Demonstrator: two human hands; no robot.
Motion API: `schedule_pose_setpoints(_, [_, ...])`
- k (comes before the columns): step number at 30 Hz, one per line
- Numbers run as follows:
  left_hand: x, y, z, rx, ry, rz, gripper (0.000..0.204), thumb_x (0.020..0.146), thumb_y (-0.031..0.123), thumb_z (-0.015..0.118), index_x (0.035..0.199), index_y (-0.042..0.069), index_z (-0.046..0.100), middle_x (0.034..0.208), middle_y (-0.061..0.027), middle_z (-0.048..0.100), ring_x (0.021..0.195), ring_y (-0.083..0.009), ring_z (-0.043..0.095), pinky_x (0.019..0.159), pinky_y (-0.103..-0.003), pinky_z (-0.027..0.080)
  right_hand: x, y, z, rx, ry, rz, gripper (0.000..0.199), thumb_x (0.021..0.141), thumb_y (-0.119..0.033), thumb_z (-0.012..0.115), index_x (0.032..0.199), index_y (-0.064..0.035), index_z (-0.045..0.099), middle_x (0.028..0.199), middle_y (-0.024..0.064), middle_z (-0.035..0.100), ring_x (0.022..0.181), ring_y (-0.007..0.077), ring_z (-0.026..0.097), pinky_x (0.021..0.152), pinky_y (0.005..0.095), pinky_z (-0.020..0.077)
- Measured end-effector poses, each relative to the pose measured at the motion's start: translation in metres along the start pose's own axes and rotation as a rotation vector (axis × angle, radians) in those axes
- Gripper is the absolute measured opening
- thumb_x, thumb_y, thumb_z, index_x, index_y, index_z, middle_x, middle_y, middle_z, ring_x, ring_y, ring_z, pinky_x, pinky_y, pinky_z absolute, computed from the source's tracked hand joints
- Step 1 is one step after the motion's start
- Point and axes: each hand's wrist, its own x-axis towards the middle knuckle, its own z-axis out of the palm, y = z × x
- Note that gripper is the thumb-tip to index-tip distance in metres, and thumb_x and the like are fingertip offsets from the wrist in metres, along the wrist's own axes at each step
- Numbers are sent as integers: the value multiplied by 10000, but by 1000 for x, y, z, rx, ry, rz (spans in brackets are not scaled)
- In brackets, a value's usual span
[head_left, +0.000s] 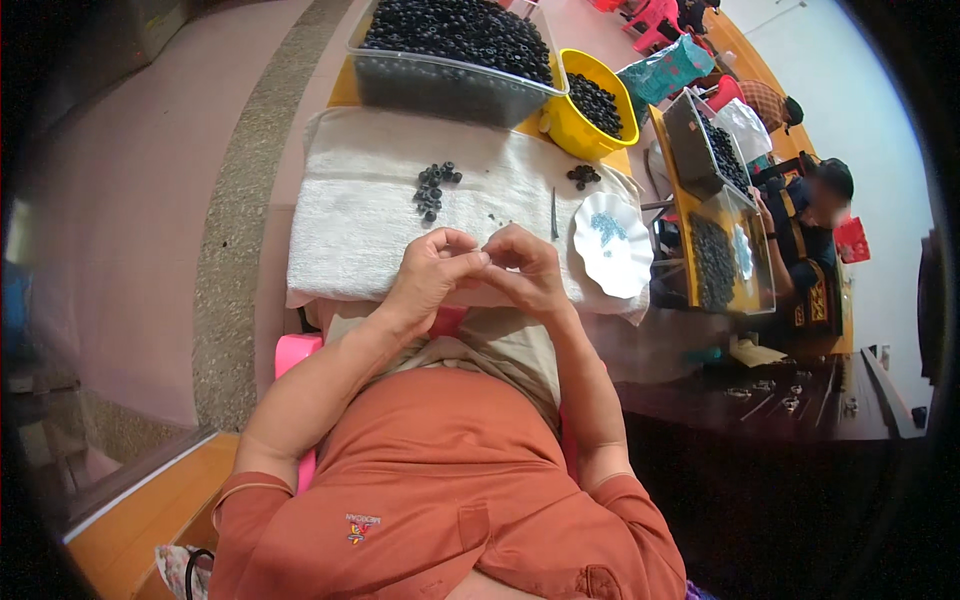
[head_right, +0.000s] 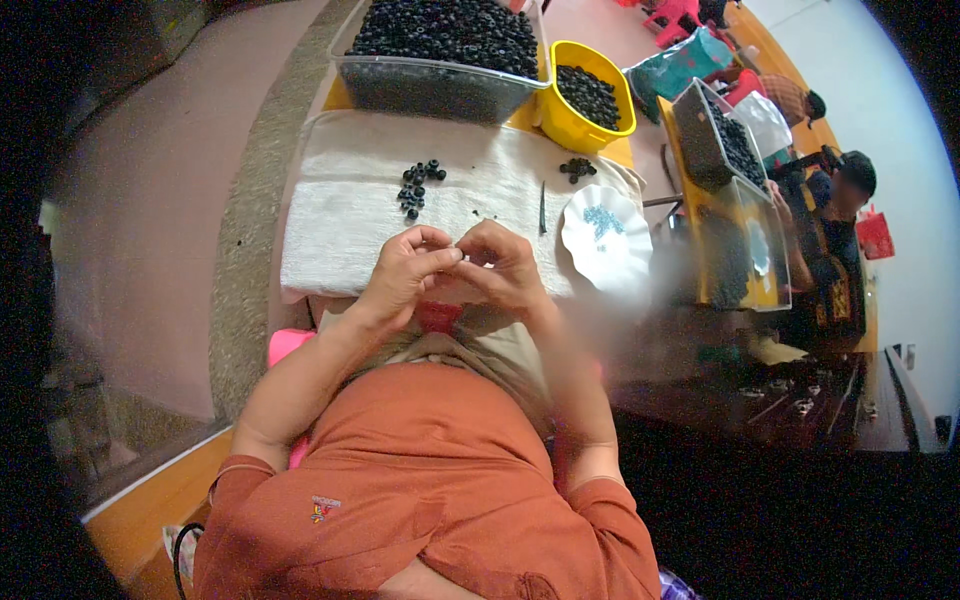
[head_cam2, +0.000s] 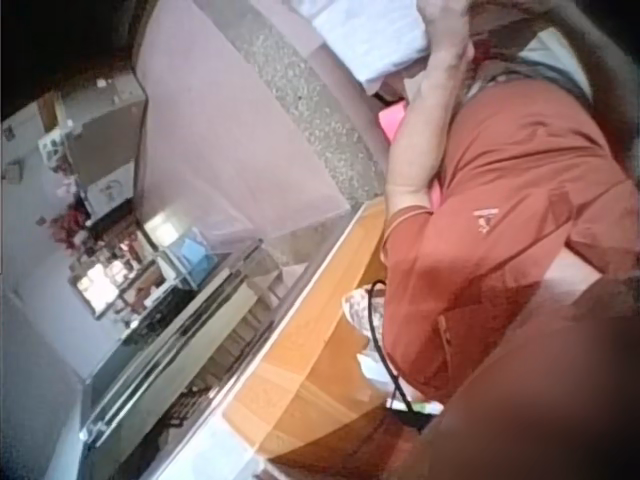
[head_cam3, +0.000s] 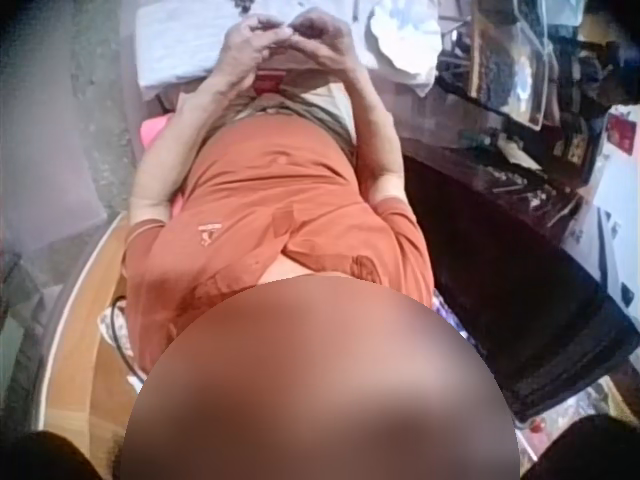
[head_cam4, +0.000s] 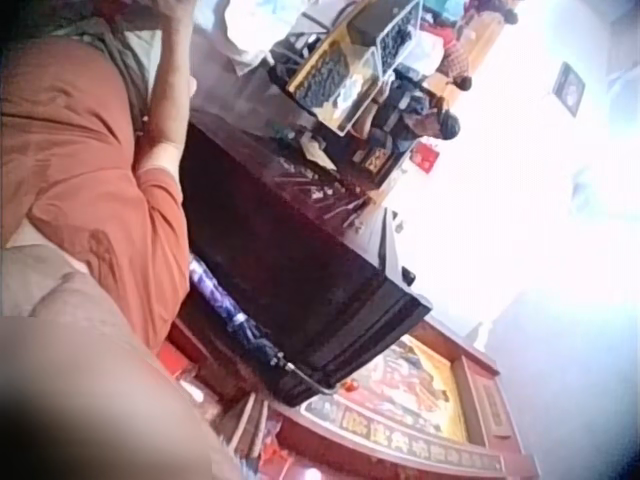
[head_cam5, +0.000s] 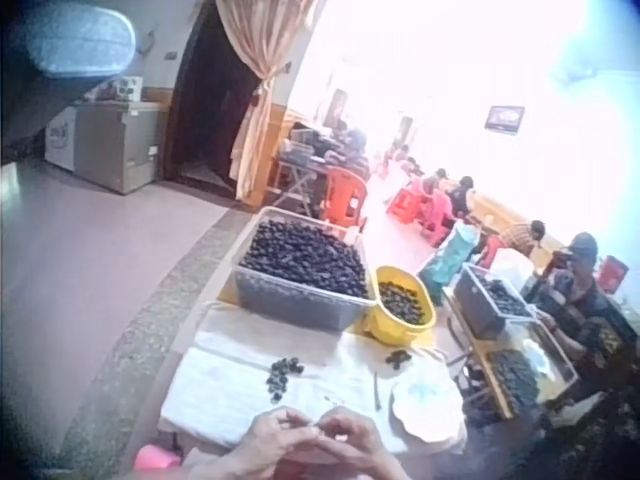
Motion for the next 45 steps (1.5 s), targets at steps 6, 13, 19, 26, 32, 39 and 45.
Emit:
schedule_pose_setpoints(6, [2,0,-4,-15,25,8,118,885,76,685,985,46,629,904,-37,661,823,-125,650,723,-257,540,-5,-11,8,0,66,-40,209,814,20,740,996,0,640,932,38,609,742,62,558,623,211,453])
schedule_pose_setpoints(13, [2,0,-1,10,71,12,127,884,114,713,984,50,668,887,-18,654,782,-98,623,717,-237,540,-24,-16,-41,-277,205,-82,202,825,41,715,1015,1,659,969,86,645,738,98,602,628,220,492])
schedule_pose_setpoints(19, [1,-3,1,40,66,-2,128,896,114,701,993,42,660,894,-17,644,796,-95,613,721,-233,539,-55,6,-126,-722,367,167,180,836,-12,687,1015,3,683,927,121,677,727,153,642,661,270,502])
schedule_pose_setpoints(26, [0,-5,4,45,107,-7,123,868,80,712,977,39,675,870,-16,648,750,-88,603,705,-226,526,-66,17,-153,-1024,199,334,251,860,-73,599,1090,-38,695,1019,174,676,911,331,664,823,382,508])
schedule_pose_setpoints(32, [-1,-3,5,59,100,-3,134,862,90,720,977,38,677,864,-16,651,747,-89,606,702,-224,526,-60,27,-156,-1098,166,275,197,859,-79,580,1015,-31,690,962,185,659,898,379,643,804,413,503])
schedule_pose_setpoints(39, [0,-4,4,51,104,-10,126,863,92,723,970,42,679,856,-14,654,731,-87,608,701,-220,528,-58,34,-160,-1080,139,282,119,852,-78,606,931,-5,657,888,200,652,866,387,640,765,423,498])
schedule_pose_setpoints(45, [-1,-4,5,29,99,-4,101,865,73,720,952,42,679,858,-16,654,741,-86,607,700,-222,530,-58,34,-161,-1041,157,266,109,846,-85,643,906,5,634,873,210,655,849,391,639,753,428,498])
